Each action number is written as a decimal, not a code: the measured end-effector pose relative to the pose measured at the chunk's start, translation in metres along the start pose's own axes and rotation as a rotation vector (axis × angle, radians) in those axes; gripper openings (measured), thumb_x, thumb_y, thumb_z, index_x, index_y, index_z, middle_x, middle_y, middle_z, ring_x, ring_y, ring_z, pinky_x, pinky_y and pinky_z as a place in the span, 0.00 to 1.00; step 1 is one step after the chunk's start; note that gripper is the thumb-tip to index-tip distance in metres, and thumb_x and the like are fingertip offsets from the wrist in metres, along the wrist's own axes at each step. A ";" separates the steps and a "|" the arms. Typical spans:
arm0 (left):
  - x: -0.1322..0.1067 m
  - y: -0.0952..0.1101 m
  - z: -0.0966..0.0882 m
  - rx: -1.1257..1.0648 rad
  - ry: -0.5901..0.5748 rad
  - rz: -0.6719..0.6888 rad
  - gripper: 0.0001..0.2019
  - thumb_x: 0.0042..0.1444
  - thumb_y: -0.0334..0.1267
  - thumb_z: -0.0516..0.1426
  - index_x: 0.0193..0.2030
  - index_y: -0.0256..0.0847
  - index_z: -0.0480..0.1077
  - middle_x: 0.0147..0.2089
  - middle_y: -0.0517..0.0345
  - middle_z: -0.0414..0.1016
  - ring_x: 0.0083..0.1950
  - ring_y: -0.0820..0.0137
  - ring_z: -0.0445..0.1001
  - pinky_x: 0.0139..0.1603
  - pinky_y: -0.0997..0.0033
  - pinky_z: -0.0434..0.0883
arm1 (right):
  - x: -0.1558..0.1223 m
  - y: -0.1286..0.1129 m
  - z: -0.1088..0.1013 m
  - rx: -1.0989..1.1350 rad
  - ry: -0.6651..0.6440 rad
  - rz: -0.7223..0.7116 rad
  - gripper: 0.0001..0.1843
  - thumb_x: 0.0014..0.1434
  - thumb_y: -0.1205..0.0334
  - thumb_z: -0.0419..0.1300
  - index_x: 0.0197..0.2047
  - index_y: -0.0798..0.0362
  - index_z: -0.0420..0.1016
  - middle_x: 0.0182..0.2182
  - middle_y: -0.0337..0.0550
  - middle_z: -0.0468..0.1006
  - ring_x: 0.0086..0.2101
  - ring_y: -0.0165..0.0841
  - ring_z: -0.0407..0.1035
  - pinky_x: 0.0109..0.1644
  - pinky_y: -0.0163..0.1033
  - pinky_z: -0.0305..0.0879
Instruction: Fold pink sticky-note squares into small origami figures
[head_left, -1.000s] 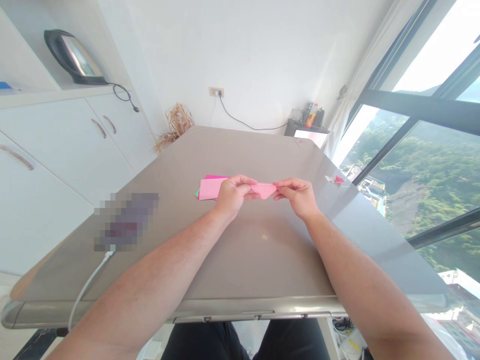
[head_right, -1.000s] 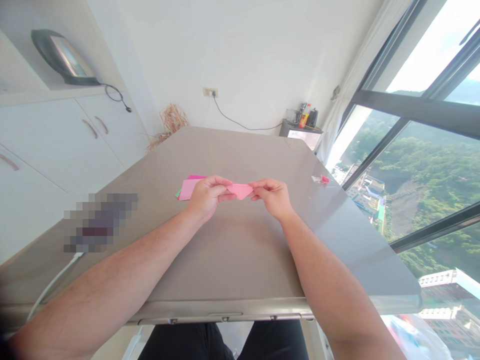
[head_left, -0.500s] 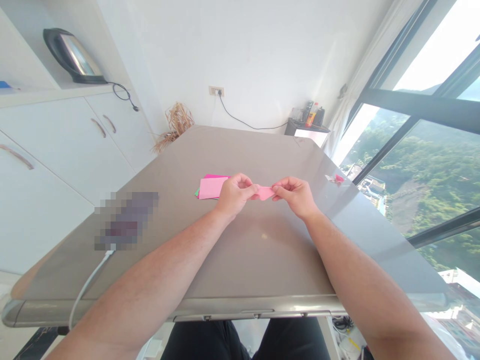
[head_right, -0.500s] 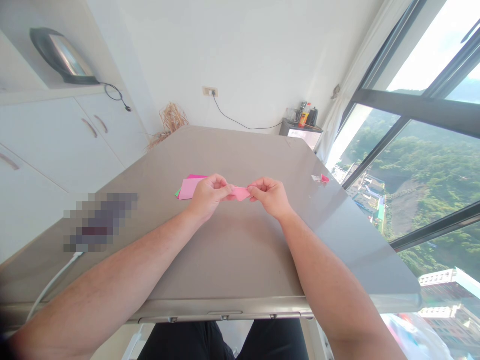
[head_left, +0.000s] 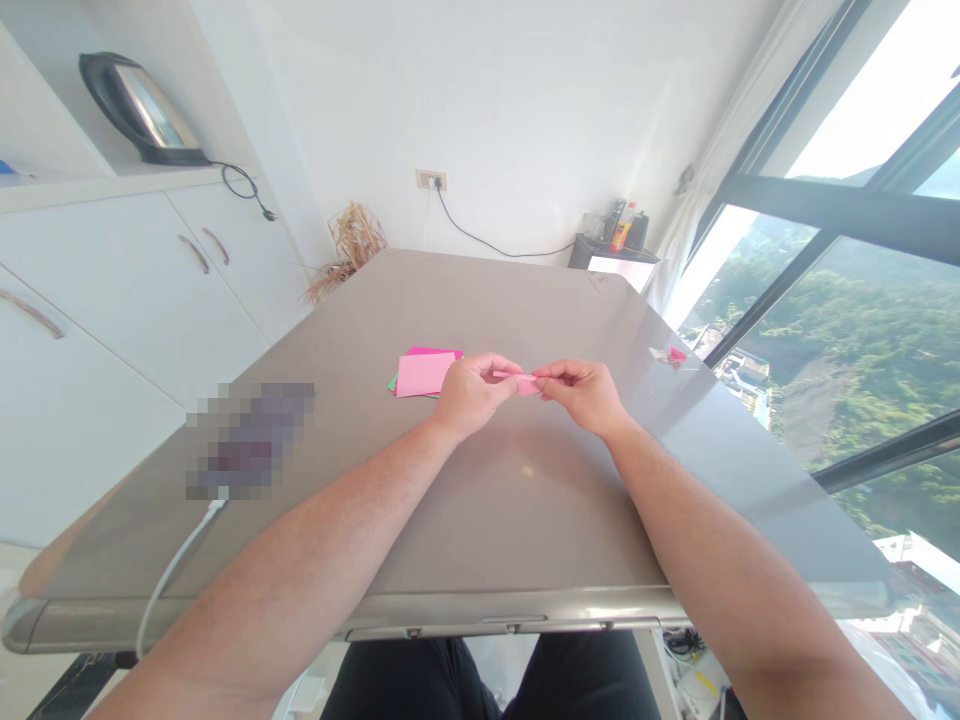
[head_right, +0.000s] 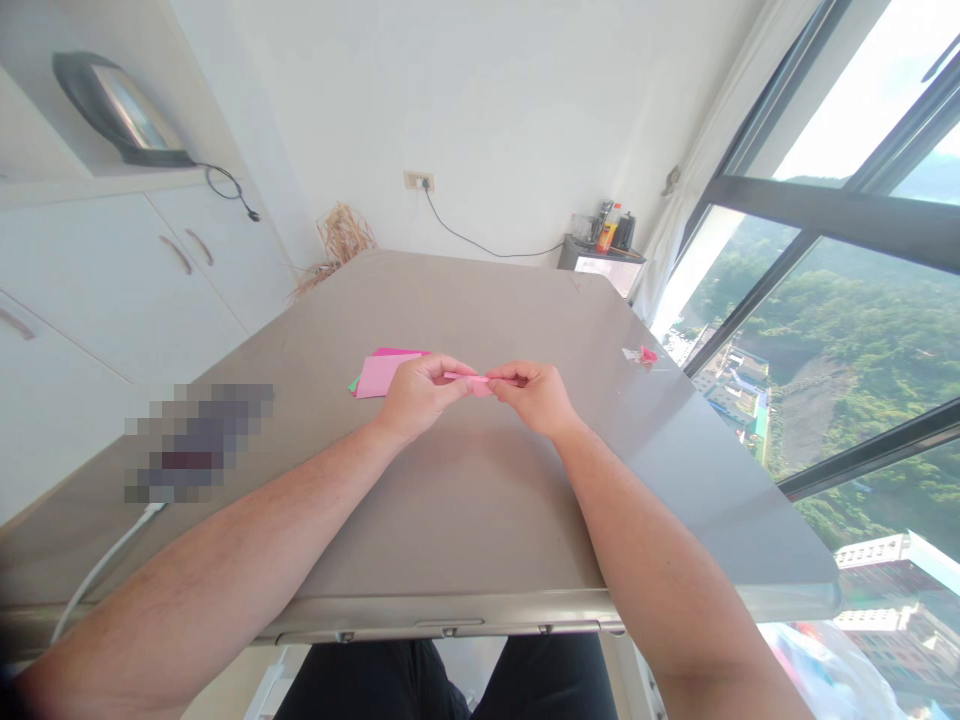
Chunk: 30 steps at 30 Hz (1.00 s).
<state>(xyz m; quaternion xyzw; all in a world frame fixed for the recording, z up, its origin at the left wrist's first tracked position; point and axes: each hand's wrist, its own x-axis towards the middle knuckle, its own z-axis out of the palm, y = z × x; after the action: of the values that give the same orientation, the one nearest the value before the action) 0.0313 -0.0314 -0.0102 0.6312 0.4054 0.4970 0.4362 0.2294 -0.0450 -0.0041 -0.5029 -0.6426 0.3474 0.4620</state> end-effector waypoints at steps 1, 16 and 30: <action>0.000 0.000 0.000 0.017 -0.005 0.000 0.08 0.49 0.39 0.66 0.37 0.41 0.79 0.39 0.52 0.84 0.43 0.62 0.81 0.48 0.62 0.76 | 0.000 0.000 0.000 -0.005 -0.001 0.001 0.10 0.52 0.54 0.69 0.36 0.48 0.85 0.33 0.42 0.84 0.33 0.35 0.77 0.38 0.41 0.72; -0.001 0.001 0.001 0.131 0.018 -0.007 0.07 0.49 0.40 0.66 0.34 0.42 0.78 0.39 0.54 0.84 0.43 0.61 0.81 0.44 0.64 0.74 | -0.002 -0.001 0.003 -0.087 -0.015 -0.003 0.08 0.53 0.54 0.66 0.34 0.48 0.83 0.32 0.41 0.83 0.33 0.35 0.74 0.36 0.39 0.68; -0.002 -0.002 0.004 0.147 -0.011 0.011 0.08 0.50 0.41 0.66 0.34 0.41 0.77 0.37 0.53 0.84 0.41 0.62 0.81 0.44 0.63 0.75 | -0.005 -0.005 0.012 -0.189 0.049 -0.072 0.07 0.53 0.56 0.66 0.31 0.48 0.82 0.29 0.40 0.82 0.29 0.32 0.71 0.32 0.37 0.65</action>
<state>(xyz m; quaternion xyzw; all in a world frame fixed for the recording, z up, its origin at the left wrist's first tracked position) 0.0345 -0.0329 -0.0133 0.6664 0.4351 0.4648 0.3880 0.2169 -0.0511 -0.0053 -0.5291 -0.6788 0.2559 0.4403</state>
